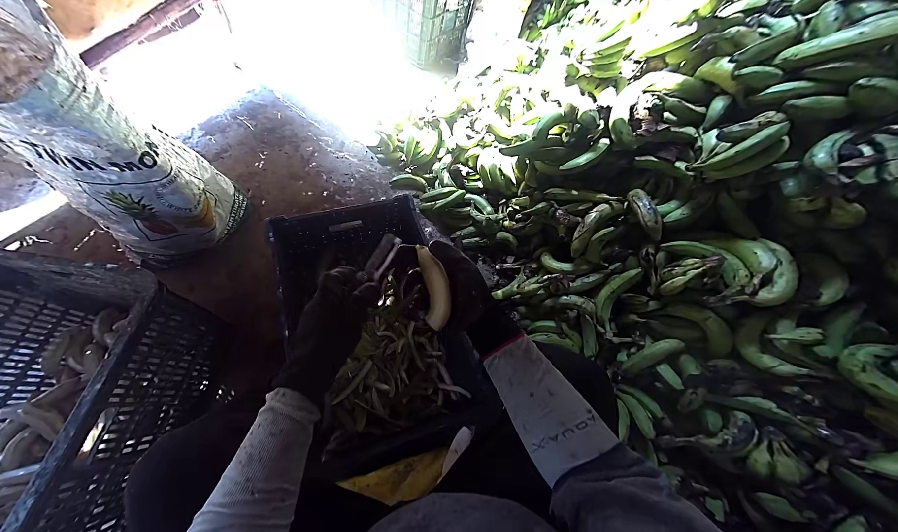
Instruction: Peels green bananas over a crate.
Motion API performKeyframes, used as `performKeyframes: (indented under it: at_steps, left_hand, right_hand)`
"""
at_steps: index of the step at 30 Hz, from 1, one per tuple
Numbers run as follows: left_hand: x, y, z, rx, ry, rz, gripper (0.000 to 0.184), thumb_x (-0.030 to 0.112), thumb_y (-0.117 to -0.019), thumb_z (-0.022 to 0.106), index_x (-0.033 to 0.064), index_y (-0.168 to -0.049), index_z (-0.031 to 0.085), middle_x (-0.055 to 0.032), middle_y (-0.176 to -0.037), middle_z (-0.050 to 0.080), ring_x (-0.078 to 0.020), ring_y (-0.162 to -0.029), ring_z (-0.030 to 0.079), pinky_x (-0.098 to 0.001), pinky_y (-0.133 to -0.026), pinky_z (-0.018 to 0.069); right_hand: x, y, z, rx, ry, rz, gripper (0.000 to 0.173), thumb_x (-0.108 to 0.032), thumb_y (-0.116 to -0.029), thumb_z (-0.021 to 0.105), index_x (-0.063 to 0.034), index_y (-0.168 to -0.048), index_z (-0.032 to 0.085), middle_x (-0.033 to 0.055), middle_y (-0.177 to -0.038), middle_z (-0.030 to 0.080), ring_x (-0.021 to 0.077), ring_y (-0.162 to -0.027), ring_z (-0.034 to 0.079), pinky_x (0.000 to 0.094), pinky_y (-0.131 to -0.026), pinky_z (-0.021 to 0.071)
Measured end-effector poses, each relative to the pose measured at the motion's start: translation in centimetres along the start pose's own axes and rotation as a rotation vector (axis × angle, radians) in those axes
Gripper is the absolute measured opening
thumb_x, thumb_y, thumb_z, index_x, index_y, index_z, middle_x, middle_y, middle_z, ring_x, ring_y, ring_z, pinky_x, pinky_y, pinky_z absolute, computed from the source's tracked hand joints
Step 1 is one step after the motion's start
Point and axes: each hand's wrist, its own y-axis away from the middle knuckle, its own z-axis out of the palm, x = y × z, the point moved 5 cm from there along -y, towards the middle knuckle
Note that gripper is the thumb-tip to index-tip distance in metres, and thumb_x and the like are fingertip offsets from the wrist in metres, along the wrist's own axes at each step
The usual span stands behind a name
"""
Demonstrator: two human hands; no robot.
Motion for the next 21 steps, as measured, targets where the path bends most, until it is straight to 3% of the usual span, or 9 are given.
performKeyframes:
  at_steps: [4, 6, 9, 12, 15, 16, 17, 19, 21]
  left_hand:
    - [1.0, 1.8, 2.6, -0.188, 0.02, 0.186, 0.041, 0.048, -0.0979, 0.063, 0.0197, -0.128, 0.059, 0.0009, -0.088, 0.068, -0.0119, -0.073, 0.064, -0.0383, -0.068, 0.0564]
    - [1.6, 2.6, 3.7, -0.247, -0.011, 0.271, 0.045, 0.053, -0.0974, 0.061, 0.0184, -0.126, 0.062, 0.0024, -0.09, 0.068, -0.0099, -0.075, 0.064, -0.0365, -0.069, 0.0564]
    - [2.3, 3.3, 4.8, -0.264, -0.152, 0.342, 0.055, 0.058, -0.0971, 0.058, 0.0156, -0.13, 0.063, -0.0037, -0.107, 0.07, -0.0172, -0.094, 0.068, -0.0454, -0.085, 0.057]
    - [2.0, 2.9, 5.5, -0.263, -0.267, 0.341, 0.053, 0.055, -0.0989, 0.056, 0.0153, -0.132, 0.064, -0.0077, -0.12, 0.069, -0.0242, -0.109, 0.066, -0.0514, -0.095, 0.0535]
    - [2.1, 2.2, 5.2, -0.198, -0.388, 0.325, 0.049, 0.049, -0.0995, 0.059, 0.0134, -0.133, 0.063, -0.012, -0.12, 0.068, -0.0306, -0.109, 0.066, -0.0552, -0.093, 0.0531]
    - [2.3, 1.8, 4.8, -0.142, -0.431, 0.295, 0.046, 0.041, -0.099, 0.063, 0.0108, -0.134, 0.063, -0.0158, -0.123, 0.067, -0.0354, -0.113, 0.065, -0.0584, -0.094, 0.0516]
    - [2.1, 1.2, 4.3, -0.066, -0.452, 0.258, 0.044, 0.035, -0.0977, 0.066, 0.009, -0.133, 0.063, -0.0182, -0.124, 0.066, -0.0383, -0.115, 0.064, -0.0608, -0.095, 0.0503]
    - [1.1, -0.3, 2.4, 0.081, -0.375, 0.184, 0.042, 0.037, -0.1007, 0.063, 0.0097, -0.133, 0.061, -0.016, -0.125, 0.066, -0.0347, -0.114, 0.065, -0.0595, -0.095, 0.052]
    - [-0.2, -1.3, 0.3, 0.164, -0.169, 0.091, 0.047, 0.051, -0.1008, 0.059, 0.017, -0.133, 0.057, -0.0081, -0.115, 0.068, -0.0247, -0.096, 0.068, -0.0531, -0.082, 0.0572]
  right_hand:
    - [-1.6, 0.1, -0.7, -0.002, 0.042, -0.138, 0.032, -0.033, -0.1076, 0.039, -0.0152, -0.109, 0.065, -0.0017, -0.08, 0.067, 0.0061, -0.063, 0.063, 0.0244, -0.055, 0.0557]
    - [-1.8, 0.2, -0.8, 0.02, -0.053, -0.087, 0.033, -0.036, -0.1069, 0.036, -0.0161, -0.106, 0.063, -0.0001, -0.08, 0.066, 0.0076, -0.062, 0.064, 0.0248, -0.053, 0.0559]
    - [-1.5, 0.4, -0.7, 0.048, -0.166, 0.048, 0.04, -0.045, -0.1061, 0.036, -0.0151, -0.11, 0.063, 0.0035, -0.08, 0.066, 0.0117, -0.061, 0.065, 0.027, -0.052, 0.0565]
    - [-1.1, 0.0, -1.1, -0.021, -0.1, 0.014, 0.038, -0.037, -0.1061, 0.037, -0.0123, -0.115, 0.064, 0.006, -0.081, 0.067, 0.011, -0.059, 0.065, 0.0254, -0.051, 0.0563]
    - [-0.7, -0.7, -1.5, -0.137, 0.052, -0.117, 0.016, -0.017, -0.096, 0.05, -0.011, -0.103, 0.063, 0.0042, -0.08, 0.072, 0.0096, -0.063, 0.068, 0.0245, -0.055, 0.0574]
    - [-0.6, -0.7, -1.3, -0.187, 0.121, -0.159, 0.013, -0.016, -0.0917, 0.057, -0.0116, -0.102, 0.063, 0.0007, -0.079, 0.071, 0.0071, -0.063, 0.066, 0.0233, -0.056, 0.0567]
    - [-0.1, -0.7, -1.4, -0.243, 0.142, -0.194, 0.016, -0.022, -0.0955, 0.061, -0.0131, -0.108, 0.067, -0.0014, -0.084, 0.072, 0.0059, -0.069, 0.067, 0.0231, -0.061, 0.0574]
    - [0.6, -0.1, -0.7, -0.194, 0.123, -0.086, 0.025, -0.028, -0.1059, 0.045, -0.0133, -0.113, 0.065, -0.0002, -0.086, 0.068, 0.0059, -0.07, 0.065, 0.0228, -0.061, 0.0569]
    - [0.4, 0.6, 0.0, -0.091, 0.095, 0.018, 0.033, -0.033, -0.1077, 0.039, -0.0135, -0.111, 0.066, 0.0006, -0.083, 0.068, 0.0059, -0.067, 0.065, 0.0225, -0.059, 0.0569]
